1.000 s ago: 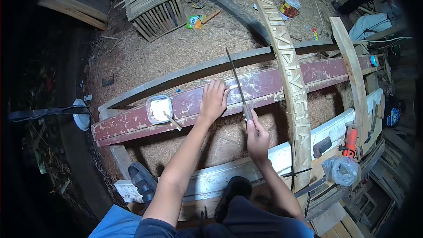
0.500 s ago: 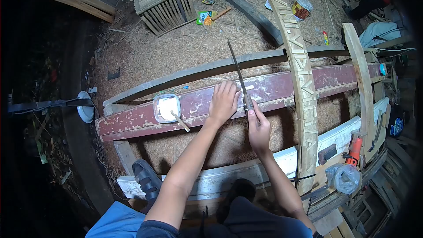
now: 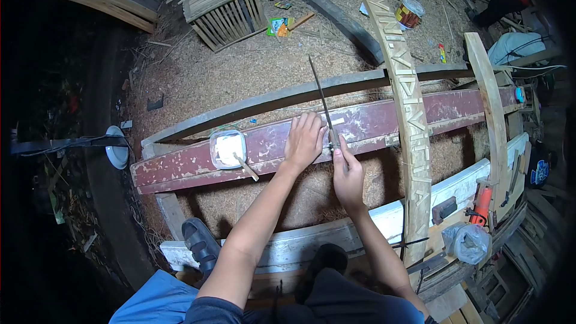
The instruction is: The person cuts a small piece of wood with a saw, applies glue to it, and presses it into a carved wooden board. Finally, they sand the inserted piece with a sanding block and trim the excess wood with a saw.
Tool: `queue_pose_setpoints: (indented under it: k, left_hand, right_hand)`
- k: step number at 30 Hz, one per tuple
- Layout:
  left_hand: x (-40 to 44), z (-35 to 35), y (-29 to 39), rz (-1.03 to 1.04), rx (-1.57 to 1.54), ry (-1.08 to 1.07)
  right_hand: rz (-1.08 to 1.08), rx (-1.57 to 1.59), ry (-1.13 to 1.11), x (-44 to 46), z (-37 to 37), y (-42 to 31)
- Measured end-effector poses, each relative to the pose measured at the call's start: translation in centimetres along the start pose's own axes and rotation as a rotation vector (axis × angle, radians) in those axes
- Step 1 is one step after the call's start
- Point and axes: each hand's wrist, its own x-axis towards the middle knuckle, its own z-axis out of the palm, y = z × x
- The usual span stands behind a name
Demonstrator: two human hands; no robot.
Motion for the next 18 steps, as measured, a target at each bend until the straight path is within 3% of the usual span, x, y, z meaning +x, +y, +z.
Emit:
queue_pose_setpoints:
  k: [4,6,9,12,18]
  left_hand:
    - [0.0,0.1,-0.3,0.007,0.003,-0.013]
    - [-0.1,0.2,-0.2,0.017,0.007,-0.010]
    - [-0.2,0.1,-0.3,-0.008,0.057,-0.089]
    - [-0.2,0.0,-0.3,0.019,0.065,-0.052]
    - [-0.2,-0.1,-0.2,-0.007,0.068,-0.076]
  right_hand:
    - [0.104,-0.058,-0.054,-0.1,-0.1,-0.8]
    - [-0.141,-0.181,0.036,0.0,0.5,0.0]
    - [0.024,-0.160,-0.023,-0.4,0.2,-1.5]
    - [-0.061,-0.172,0.017,-0.7,0.6,-0.4]
    - [-0.008,-0.122,0.013,-0.9,0.3,-0.7]
